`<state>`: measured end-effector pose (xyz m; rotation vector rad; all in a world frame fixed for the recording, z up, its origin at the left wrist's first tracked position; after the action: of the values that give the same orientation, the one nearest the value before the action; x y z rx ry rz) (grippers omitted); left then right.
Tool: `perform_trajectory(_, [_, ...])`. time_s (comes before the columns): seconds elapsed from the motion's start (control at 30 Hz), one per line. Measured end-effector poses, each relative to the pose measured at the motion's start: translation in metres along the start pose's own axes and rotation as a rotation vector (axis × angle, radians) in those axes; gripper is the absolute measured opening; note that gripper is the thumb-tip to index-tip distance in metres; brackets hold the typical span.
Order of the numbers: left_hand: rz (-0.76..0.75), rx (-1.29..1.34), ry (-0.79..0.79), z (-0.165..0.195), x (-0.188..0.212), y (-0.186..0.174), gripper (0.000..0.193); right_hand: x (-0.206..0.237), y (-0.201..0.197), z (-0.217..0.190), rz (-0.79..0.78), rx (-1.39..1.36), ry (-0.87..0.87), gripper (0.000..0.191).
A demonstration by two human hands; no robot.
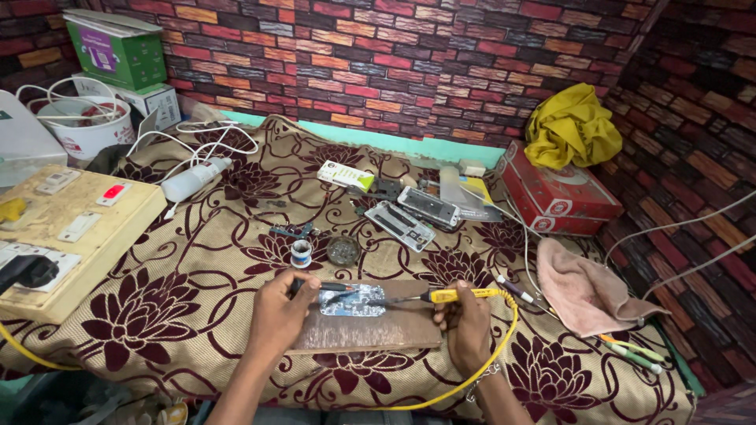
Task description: The person uses a soldering iron and solder wire to apply solder to a small circuit board placed on a wooden block. The person holds the board steady with one hand while applying heat and solder with the other, working on specific points on the board.
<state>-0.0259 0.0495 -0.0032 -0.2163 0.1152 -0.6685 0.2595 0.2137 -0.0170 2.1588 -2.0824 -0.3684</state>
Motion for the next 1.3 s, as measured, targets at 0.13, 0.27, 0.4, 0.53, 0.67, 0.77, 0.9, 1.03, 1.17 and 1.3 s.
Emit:
perform_trajectory(0.13, [0.023,0.102,0.137,-0.0003,-0.0031,0.0021,0.032,0.0001,0.0002,-0.0009,0.004,-0.043,-0.001,0.035])
perform_trajectory(0.27, [0.041,0.115,0.176,0.0,-0.0048,0.0019,0.031,-0.0005,-0.0013,0.0012,0.015,-0.049,0.032,0.035])
perform_trajectory(0.4, [0.01,0.11,0.014,-0.0019,-0.0013,0.0038,0.027,-0.0027,-0.0027,0.003,0.018,-0.032,0.032,0.033])
perform_trajectory(0.53, [-0.019,0.038,-0.01,0.0027,0.0008,0.0038,0.027,-0.0029,-0.0014,0.0037,-0.045,-0.013,0.01,0.037])
perform_trajectory(0.67, [-0.021,0.061,0.044,0.0047,-0.0002,0.0035,0.025,-0.0023,-0.0015,0.0023,-0.037,-0.015,-0.016,0.038])
perform_trajectory(0.77, [-0.013,0.113,0.107,0.0041,-0.0014,0.0038,0.024,-0.0014,-0.0001,0.0007,-0.044,-0.088,0.004,0.036])
perform_trajectory(0.9, [0.002,0.114,0.13,0.0006,-0.003,0.0042,0.023,0.0001,0.0009,-0.0019,-0.045,-0.123,0.014,0.036])
perform_trajectory(1.03, [0.002,0.129,0.131,0.0007,-0.003,0.0041,0.023,0.0012,0.001,-0.0033,-0.03,-0.117,0.024,0.036])
perform_trajectory(1.17, [0.004,0.113,0.111,0.0026,-0.0016,0.0029,0.023,0.002,0.0015,-0.0041,-0.024,-0.112,0.027,0.035])
perform_trajectory(1.3, [0.008,0.098,0.12,0.0078,0.0002,0.0009,0.023,0.0023,0.0016,-0.0043,-0.027,-0.107,0.027,0.036])
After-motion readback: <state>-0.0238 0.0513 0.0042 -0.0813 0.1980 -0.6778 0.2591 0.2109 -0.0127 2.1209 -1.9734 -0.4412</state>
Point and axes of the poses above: each hand's wrist, its own x-axis away from the middle knuckle, its own y-axis out of the palm, z = x × y, the point moved 5 cm from there along -x, towards the middle knuckle, and after that the axes turned 14 degrees about z, right-handed, at the moved point
